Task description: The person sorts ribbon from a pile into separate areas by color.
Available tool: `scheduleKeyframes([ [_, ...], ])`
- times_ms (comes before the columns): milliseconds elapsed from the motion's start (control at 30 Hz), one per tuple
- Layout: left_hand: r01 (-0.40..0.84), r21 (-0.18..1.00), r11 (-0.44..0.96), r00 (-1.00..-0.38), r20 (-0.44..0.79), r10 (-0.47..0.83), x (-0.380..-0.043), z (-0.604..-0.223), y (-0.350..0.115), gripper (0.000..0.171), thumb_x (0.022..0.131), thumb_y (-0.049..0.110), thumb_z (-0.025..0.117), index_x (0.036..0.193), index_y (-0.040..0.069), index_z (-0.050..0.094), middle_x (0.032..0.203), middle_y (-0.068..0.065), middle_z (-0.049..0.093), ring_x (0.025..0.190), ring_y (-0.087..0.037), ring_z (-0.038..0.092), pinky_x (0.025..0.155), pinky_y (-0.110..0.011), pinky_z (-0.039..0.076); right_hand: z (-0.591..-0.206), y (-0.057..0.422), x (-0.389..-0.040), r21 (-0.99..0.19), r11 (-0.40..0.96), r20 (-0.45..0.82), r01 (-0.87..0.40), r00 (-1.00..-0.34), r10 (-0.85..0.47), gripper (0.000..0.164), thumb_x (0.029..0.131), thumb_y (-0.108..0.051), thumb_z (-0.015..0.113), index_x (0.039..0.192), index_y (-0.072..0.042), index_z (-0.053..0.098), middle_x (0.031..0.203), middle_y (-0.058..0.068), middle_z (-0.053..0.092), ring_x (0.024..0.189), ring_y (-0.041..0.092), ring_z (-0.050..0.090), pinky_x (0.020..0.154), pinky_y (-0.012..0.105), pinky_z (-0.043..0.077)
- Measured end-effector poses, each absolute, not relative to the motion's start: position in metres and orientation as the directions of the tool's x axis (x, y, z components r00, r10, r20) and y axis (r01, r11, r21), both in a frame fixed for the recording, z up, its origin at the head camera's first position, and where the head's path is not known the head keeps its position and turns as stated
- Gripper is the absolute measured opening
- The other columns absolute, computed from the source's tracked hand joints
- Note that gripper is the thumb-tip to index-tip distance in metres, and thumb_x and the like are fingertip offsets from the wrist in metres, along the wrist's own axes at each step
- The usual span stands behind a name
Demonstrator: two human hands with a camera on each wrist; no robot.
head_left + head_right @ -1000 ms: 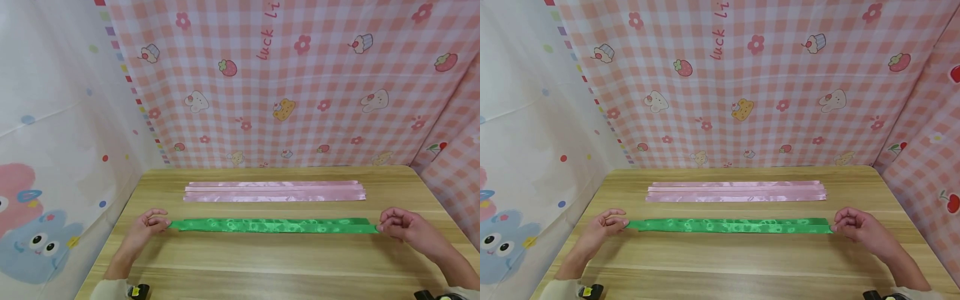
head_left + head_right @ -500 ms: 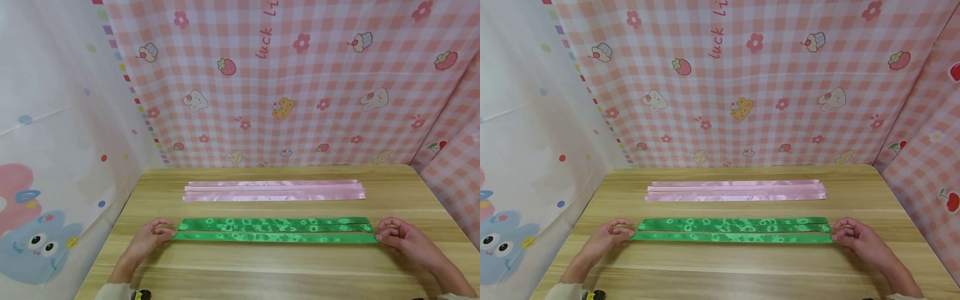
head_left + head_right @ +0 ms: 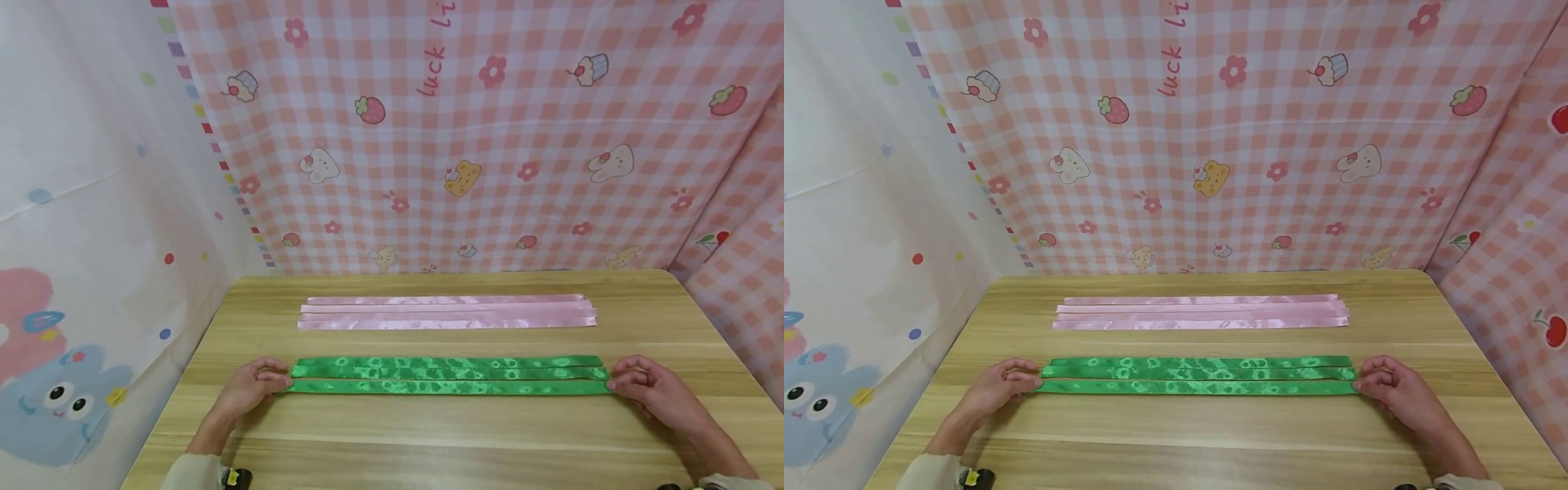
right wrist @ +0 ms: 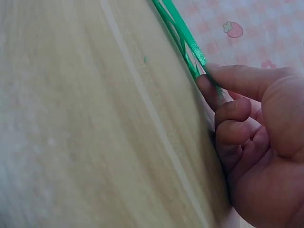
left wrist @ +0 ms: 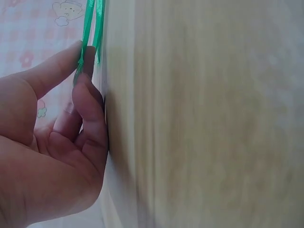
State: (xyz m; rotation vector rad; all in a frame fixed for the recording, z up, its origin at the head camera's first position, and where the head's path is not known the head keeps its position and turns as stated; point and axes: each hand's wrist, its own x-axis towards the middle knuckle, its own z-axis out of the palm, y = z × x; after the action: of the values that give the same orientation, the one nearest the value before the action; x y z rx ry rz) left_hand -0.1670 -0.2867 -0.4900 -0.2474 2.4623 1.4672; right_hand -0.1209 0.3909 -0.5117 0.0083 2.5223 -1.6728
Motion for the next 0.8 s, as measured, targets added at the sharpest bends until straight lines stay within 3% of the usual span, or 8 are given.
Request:
scheduleKeyframes([
  [233, -0.312, 0.814, 0.49, -0.943, -0.329, -0.053, -0.1674, -0.4888, -0.2834, 0.041, 0.084, 0.02, 0.08, 0.118, 0.003, 0.063, 0.077, 0.004, 0.07, 0.069, -0.011, 0.055, 0.058, -0.023, 0.044, -0.5132, 0.3904, -0.1226, -0.9, 0.427, -0.112, 0.09, -0.993, -0.027, 0.022, 0.092, -0.008, 0.069, 0.106, -0.005, 0.052, 0.077, -0.008, 0.071, 0.046, 0.006, 0.042, 0.04, 0.031, 0.039],
  [500, -0.307, 0.813, 0.494, -0.945, -0.324, -0.055, -0.1665, -0.4882, -0.2822, 0.047, 0.084, 0.02, 0.08, 0.123, 0.002, 0.061, 0.071, 0.005, 0.064, 0.071, -0.013, 0.057, 0.059, -0.024, 0.047, -0.5136, 0.3893, -0.1234, -0.897, 0.432, -0.109, 0.093, -0.994, -0.012, 0.027, 0.092, -0.008, 0.07, 0.11, -0.004, 0.05, 0.078, -0.008, 0.071, 0.045, 0.006, 0.04, 0.04, 0.031, 0.037],
  [800, -0.301, 0.817, 0.492, -0.947, -0.319, -0.05, -0.1647, -0.487, -0.2806, 0.05, 0.085, 0.02, 0.079, 0.126, 0.0, 0.058, 0.082, 0.002, 0.073, 0.072, -0.014, 0.057, 0.06, -0.025, 0.047, -0.5162, 0.3895, -0.1224, -0.901, 0.423, -0.107, 0.096, -0.994, -0.003, 0.026, 0.092, -0.008, 0.069, 0.11, -0.01, 0.05, 0.079, -0.009, 0.072, 0.045, 0.005, 0.04, 0.04, 0.03, 0.038],
])
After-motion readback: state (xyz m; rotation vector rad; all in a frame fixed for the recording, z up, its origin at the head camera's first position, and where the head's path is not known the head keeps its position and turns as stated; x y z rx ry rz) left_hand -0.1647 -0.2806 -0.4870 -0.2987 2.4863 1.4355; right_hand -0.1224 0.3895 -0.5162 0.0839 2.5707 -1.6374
